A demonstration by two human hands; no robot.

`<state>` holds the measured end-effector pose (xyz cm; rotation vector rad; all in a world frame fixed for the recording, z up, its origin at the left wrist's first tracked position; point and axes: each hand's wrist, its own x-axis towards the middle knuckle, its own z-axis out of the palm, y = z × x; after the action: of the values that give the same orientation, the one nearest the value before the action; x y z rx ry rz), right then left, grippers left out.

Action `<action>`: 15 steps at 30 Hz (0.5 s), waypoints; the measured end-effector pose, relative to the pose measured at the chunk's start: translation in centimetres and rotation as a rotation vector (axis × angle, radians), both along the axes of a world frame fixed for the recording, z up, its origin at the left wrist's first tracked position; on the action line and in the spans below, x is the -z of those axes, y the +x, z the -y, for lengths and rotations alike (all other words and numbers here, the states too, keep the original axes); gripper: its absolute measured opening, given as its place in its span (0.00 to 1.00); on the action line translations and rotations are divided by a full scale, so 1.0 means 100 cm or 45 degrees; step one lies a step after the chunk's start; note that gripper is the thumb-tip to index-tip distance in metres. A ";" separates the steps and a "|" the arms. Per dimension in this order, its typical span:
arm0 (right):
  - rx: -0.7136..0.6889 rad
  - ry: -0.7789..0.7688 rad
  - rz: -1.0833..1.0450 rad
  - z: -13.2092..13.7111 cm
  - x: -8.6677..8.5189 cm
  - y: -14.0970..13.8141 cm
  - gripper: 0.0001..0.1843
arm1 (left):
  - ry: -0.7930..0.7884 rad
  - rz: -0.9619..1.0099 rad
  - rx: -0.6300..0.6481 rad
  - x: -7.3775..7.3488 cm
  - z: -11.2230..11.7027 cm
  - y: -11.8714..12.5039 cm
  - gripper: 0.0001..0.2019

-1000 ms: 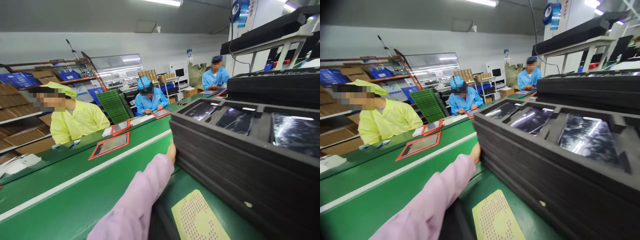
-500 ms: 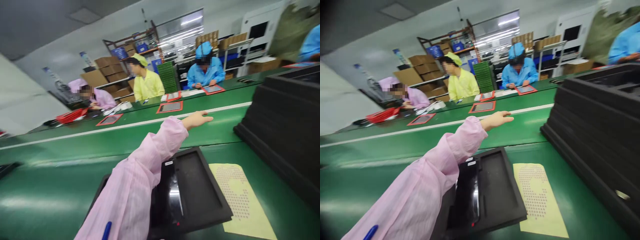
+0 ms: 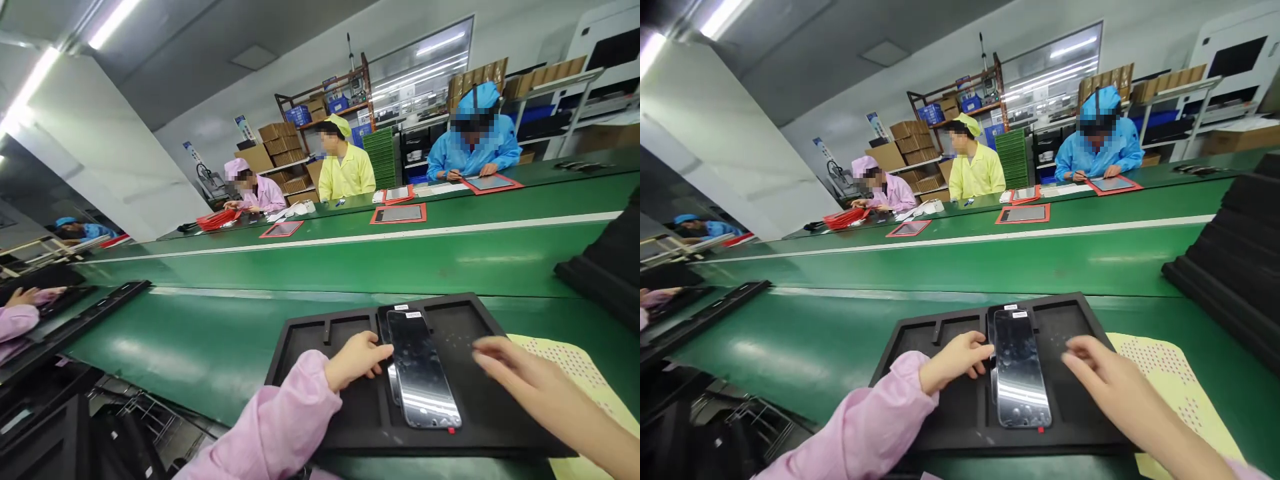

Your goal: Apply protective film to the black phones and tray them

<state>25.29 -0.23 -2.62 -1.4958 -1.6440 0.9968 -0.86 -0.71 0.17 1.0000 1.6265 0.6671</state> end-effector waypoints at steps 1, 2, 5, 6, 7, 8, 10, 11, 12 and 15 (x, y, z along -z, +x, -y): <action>-0.057 -0.088 0.006 -0.009 -0.002 -0.020 0.10 | 0.016 0.052 -0.025 0.008 0.001 0.004 0.12; -0.093 -0.168 0.007 -0.016 -0.003 -0.039 0.11 | 0.030 0.110 -0.038 0.013 0.002 0.007 0.13; -0.055 -0.237 -0.039 -0.027 0.000 -0.084 0.20 | 0.064 0.280 -0.025 0.020 0.003 0.017 0.13; -0.043 -0.225 -0.073 -0.026 0.001 -0.093 0.24 | 0.085 0.325 -0.019 0.019 0.004 0.019 0.13; -0.045 -0.220 -0.113 -0.022 0.002 -0.099 0.26 | 0.117 0.362 -0.020 0.017 0.006 0.020 0.15; -0.052 -0.216 -0.152 -0.018 0.002 -0.102 0.28 | 0.156 0.395 -0.026 0.015 0.007 0.020 0.17; -0.059 -0.155 -0.270 -0.006 -0.002 -0.102 0.31 | 0.286 0.438 -0.011 0.009 0.011 0.019 0.21; -0.058 -0.084 -0.347 -0.001 -0.006 -0.101 0.31 | 0.376 0.445 0.019 0.006 0.013 0.018 0.21; -0.056 0.011 -0.425 0.005 -0.009 -0.098 0.31 | 0.478 0.435 0.064 0.003 0.015 0.017 0.21; -0.105 0.297 -0.593 0.018 -0.016 -0.092 0.26 | 0.771 0.342 0.221 0.002 0.022 0.013 0.18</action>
<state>16.06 -2.05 -1.02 -0.9603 -1.4316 1.0609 0.42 -2.92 0.01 1.3934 1.1014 1.1563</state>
